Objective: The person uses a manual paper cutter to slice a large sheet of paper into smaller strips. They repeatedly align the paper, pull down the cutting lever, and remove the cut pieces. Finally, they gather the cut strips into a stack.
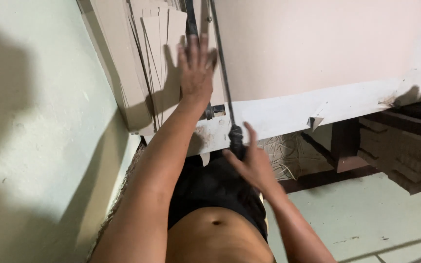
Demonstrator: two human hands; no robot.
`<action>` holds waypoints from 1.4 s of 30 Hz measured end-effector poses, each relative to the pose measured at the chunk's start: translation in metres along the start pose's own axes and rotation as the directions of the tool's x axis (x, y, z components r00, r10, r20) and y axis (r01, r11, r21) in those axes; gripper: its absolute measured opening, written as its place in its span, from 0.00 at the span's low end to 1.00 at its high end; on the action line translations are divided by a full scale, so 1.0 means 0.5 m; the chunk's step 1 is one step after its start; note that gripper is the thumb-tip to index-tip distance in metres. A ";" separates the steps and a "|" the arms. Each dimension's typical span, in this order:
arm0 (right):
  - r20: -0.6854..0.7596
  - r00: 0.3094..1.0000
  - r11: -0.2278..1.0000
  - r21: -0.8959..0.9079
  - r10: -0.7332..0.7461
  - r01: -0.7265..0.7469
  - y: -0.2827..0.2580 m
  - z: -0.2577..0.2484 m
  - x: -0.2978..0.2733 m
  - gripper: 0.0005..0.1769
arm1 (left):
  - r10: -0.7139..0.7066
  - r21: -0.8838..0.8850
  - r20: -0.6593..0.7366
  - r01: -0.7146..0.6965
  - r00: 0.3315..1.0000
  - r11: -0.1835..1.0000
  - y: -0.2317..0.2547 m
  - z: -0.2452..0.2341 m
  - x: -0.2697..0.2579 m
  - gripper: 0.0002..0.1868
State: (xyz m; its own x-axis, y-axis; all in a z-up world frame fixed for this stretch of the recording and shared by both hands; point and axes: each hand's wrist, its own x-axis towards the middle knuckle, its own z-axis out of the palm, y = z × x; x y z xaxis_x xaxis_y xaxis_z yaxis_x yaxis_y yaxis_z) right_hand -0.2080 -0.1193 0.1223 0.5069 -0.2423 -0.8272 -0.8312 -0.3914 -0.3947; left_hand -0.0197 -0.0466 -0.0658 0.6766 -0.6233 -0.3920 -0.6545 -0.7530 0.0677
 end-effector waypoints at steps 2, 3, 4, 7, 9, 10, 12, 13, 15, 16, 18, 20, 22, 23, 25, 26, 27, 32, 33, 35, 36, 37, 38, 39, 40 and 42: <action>0.021 1.000 0.997 0.079 0.008 -0.010 -0.064 -0.069 -0.059 0.51 | 0.154 0.006 -0.011 -0.154 0.988 0.988 0.008 0.055 0.008 0.41; 0.037 0.999 0.987 0.156 0.015 -0.021 -0.096 -0.104 -0.088 0.53 | 0.308 0.014 -0.024 -0.307 0.951 0.952 0.012 0.080 0.015 0.22; 0.035 0.999 0.988 0.156 0.012 -0.018 -0.076 -0.105 -0.081 0.53 | 0.307 0.016 -0.027 -0.306 0.951 0.952 0.008 0.051 -0.015 0.22; 0.033 0.999 0.970 0.240 -0.038 0.028 -0.014 -0.102 -0.045 0.47 | 0.229 -0.837 0.307 0.148 0.924 0.526 -0.014 -0.025 -0.089 0.30; 0.028 0.995 0.929 0.363 -0.095 0.078 0.033 -0.092 -0.011 0.41 | 0.339 -0.535 0.115 -0.229 0.934 0.813 -0.034 -0.058 -0.125 0.12; 0.026 0.995 0.927 0.366 -0.099 0.082 0.041 -0.091 0.006 0.41 | 0.340 -0.531 0.114 -0.232 0.934 0.815 -0.047 -0.067 -0.133 0.12; 0.007 1.000 0.878 0.478 0.018 -0.019 0.062 -0.092 0.035 0.39 | 0.607 0.207 -0.029 -0.589 0.794 0.781 -0.067 -0.081 -0.153 0.18; 0.005 1.000 0.878 0.479 0.014 -0.014 0.098 -0.084 0.068 0.39 | 0.606 0.212 -0.030 -0.588 0.795 0.781 -0.095 -0.057 -0.140 0.18; -0.049 0.990 0.799 0.597 0.132 -0.077 0.172 -0.065 0.133 0.42 | 0.496 0.219 0.441 -0.626 0.748 0.749 -0.150 -0.009 -0.114 0.08; -0.050 0.990 0.797 0.599 0.132 -0.076 0.201 -0.058 0.166 0.42 | 0.496 0.221 0.442 -0.627 0.747 0.747 -0.154 -0.020 -0.112 0.08; -0.124 0.976 0.662 0.749 0.180 -0.027 0.262 -0.048 0.234 0.52 | 0.465 0.194 0.389 -0.565 0.795 0.802 -0.160 -0.042 -0.102 0.23; -0.069 0.980 0.495 0.868 0.185 -0.033 0.239 -0.065 0.262 0.54 | 0.437 0.276 0.398 -0.559 0.807 0.782 -0.168 -0.028 -0.089 0.30; -0.013 0.985 0.309 0.950 0.169 -0.041 0.229 -0.077 0.289 0.58 | 0.400 0.361 0.401 -0.543 0.824 0.758 -0.187 -0.011 -0.079 0.39; -0.124 0.968 0.213 0.974 0.220 0.076 0.234 -0.079 0.300 0.38 | 0.385 0.347 0.351 -0.500 0.854 0.794 -0.198 0.001 -0.076 0.30; -0.227 0.933 0.121 0.972 0.280 0.200 0.293 -0.063 0.319 0.22 | 0.366 0.331 0.298 -0.455 0.881 0.827 -0.213 -0.015 -0.081 0.21; -0.247 0.942 0.145 0.965 0.227 0.218 0.348 -0.044 0.327 0.20 | 0.369 0.312 0.313 -0.461 0.875 0.830 -0.216 -0.043 -0.091 0.24; -0.265 0.949 0.170 0.957 0.172 0.237 0.401 -0.027 0.337 0.19 | 0.370 0.292 0.326 -0.465 0.870 0.836 -0.220 -0.070 -0.100 0.27; -0.246 0.950 0.253 0.948 0.190 0.195 0.280 0.023 0.279 0.15 | 0.400 0.030 0.142 -0.408 0.905 0.913 -0.142 -0.119 -0.103 0.28; -0.245 0.957 0.283 0.939 0.155 0.195 0.269 0.042 0.297 0.14 | 0.358 -0.102 0.139 -0.346 0.923 0.933 -0.124 -0.126 -0.099 0.31; -0.266 0.950 0.339 0.919 0.165 0.199 0.250 0.020 0.307 0.13 | 0.263 -0.160 0.132 -0.241 0.956 0.957 -0.085 -0.090 -0.062 0.31; -0.293 0.941 0.393 0.896 0.171 0.208 0.240 0.011 0.312 0.12 | 0.165 -0.214 0.127 -0.135 0.978 0.967 -0.066 -0.071 -0.045 0.32; -0.293 0.940 0.398 0.894 0.177 0.203 0.239 0.003 0.313 0.12 | 0.168 -0.221 0.130 -0.136 0.977 0.966 -0.054 -0.060 -0.033 0.32; -0.253 0.958 0.450 0.877 0.132 0.169 0.239 -0.005 0.314 0.14 | 0.080 -0.165 0.140 -0.056 0.987 0.985 -0.041 -0.050 -0.021 0.40; -0.208 0.975 0.499 0.855 0.083 0.140 0.233 -0.013 0.320 0.17 | -0.014 -0.103 0.142 0.029 0.990 0.994 -0.033 -0.043 -0.007 0.51; -0.206 0.975 0.502 0.854 0.083 0.138 0.234 -0.015 0.323 0.17 | -0.016 -0.105 0.143 0.032 0.990 0.994 -0.026 -0.021 0.004 0.51; -0.203 0.976 0.502 0.853 0.076 0.138 0.236 -0.011 0.326 0.17 | -0.082 -0.080 0.216 0.102 0.973 0.992 -0.013 0.025 0.021 0.78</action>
State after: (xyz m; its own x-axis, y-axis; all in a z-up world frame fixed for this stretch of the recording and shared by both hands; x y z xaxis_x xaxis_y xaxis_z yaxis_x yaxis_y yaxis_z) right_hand -0.2223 -0.2100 -0.0571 0.4780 -0.4466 -0.7563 -0.5421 0.5275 -0.6541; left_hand -0.0126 -0.0459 -0.0819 0.6392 -0.4988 -0.5853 -0.5532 -0.8270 0.1006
